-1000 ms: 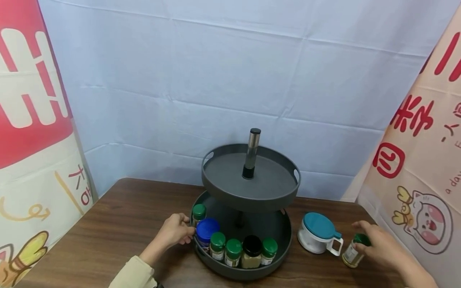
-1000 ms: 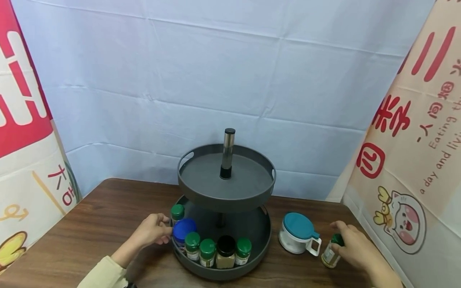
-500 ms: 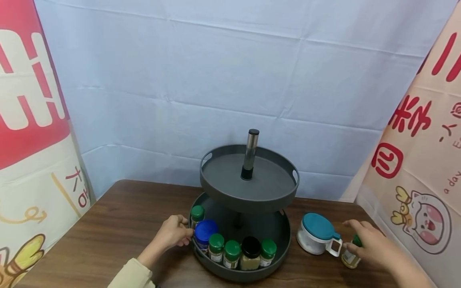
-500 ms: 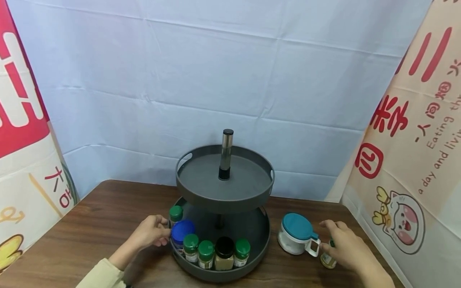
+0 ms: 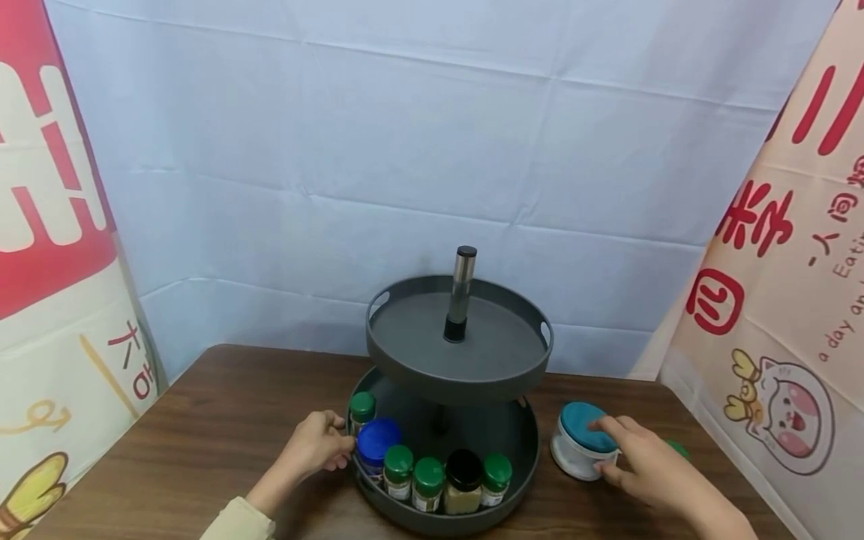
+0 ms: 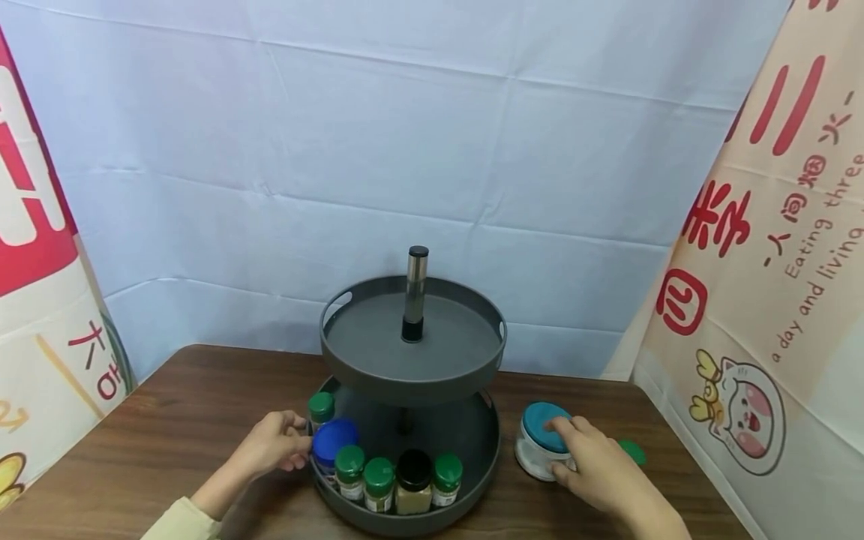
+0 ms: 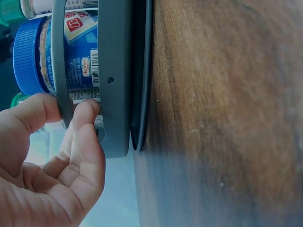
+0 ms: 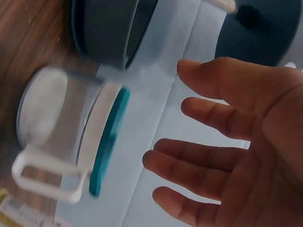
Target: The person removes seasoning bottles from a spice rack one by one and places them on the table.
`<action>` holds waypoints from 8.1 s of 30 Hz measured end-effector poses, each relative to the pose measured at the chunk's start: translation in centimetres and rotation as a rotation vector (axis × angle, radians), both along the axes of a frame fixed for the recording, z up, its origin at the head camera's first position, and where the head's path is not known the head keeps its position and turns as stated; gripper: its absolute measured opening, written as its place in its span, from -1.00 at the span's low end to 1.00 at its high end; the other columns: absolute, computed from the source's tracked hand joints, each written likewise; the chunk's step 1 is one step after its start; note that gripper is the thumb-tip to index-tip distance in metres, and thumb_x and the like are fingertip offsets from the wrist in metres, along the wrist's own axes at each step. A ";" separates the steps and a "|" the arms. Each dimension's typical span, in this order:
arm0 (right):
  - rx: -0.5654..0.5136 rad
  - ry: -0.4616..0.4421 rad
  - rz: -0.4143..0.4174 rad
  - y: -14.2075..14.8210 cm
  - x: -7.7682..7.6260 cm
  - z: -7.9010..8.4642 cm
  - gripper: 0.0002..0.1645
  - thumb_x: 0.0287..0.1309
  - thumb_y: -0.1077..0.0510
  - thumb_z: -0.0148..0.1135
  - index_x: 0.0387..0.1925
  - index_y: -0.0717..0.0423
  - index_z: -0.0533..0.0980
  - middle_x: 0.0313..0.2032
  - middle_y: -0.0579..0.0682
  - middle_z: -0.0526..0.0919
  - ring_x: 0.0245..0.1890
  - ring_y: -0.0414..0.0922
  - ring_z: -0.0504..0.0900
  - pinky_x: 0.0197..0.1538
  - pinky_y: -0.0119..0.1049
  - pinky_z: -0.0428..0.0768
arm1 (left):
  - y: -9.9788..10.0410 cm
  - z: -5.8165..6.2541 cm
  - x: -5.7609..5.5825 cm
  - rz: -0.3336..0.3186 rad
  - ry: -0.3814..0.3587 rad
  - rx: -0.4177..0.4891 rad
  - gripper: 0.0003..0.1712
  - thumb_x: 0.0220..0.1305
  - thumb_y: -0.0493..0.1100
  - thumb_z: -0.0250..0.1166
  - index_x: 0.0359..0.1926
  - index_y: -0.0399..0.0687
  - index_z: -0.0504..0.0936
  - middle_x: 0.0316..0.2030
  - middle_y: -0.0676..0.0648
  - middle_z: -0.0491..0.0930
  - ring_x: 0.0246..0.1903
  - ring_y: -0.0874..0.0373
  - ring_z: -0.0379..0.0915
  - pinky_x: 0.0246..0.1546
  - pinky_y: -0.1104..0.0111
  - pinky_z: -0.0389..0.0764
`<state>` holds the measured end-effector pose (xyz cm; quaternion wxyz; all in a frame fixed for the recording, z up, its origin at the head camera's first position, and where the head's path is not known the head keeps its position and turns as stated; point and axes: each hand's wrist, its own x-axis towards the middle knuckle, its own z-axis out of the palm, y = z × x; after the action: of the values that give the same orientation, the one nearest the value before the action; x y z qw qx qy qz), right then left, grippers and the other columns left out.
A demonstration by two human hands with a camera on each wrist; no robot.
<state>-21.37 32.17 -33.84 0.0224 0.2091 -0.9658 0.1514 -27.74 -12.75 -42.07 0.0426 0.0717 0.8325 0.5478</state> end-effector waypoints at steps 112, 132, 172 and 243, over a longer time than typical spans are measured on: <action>-0.267 0.164 0.310 -3.7 1.1 0.0 -0.52 0.17 0.11 0.23 0.10 0.10 0.36 -0.09 -0.03 0.50 -0.25 -0.30 0.50 -0.34 -0.38 0.56 | 0.0 -0.9 0.0 -0.018 0.070 0.008 -0.55 -0.02 -0.31 0.29 -0.14 -0.58 0.43 -0.68 -0.07 0.56 -0.71 0.09 0.52 -0.70 0.29 0.55; -0.235 -0.036 0.217 -1.1 -0.1 -1.5 -0.53 0.19 0.03 0.21 0.05 0.18 0.37 -0.10 0.07 0.53 -0.20 -0.27 0.53 -0.29 -0.27 0.58 | 0.2 -0.7 -0.1 -0.002 0.062 -0.002 -0.58 -0.03 -0.32 0.30 -0.17 -0.55 0.43 -0.67 -0.07 0.56 -0.70 0.10 0.52 -0.70 0.29 0.55; -0.179 0.075 0.190 0.1 -1.6 -3.3 -0.52 0.02 0.27 0.31 0.03 0.12 0.44 -0.06 0.09 0.51 -0.18 -0.25 0.49 -0.37 -0.29 0.56 | 0.2 -0.4 0.1 0.017 0.040 0.018 -0.58 -0.02 -0.34 0.29 -0.15 -0.55 0.42 -0.66 -0.08 0.55 -0.70 0.08 0.51 -0.69 0.28 0.56; -0.053 -0.173 0.132 -4.2 -0.6 0.8 -0.29 0.05 -0.10 0.31 0.14 0.24 0.38 0.07 0.25 0.43 0.05 0.27 0.41 -0.10 0.13 0.48 | 0.2 -0.4 0.1 0.031 0.033 0.018 -0.58 -0.01 -0.33 0.30 -0.15 -0.54 0.43 -0.66 -0.08 0.55 -0.70 0.08 0.51 -0.70 0.27 0.56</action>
<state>-21.95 27.95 -33.08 -0.0656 0.2579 -0.9439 0.1954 -27.68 -12.58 -42.52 0.0198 0.0684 0.8290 0.5547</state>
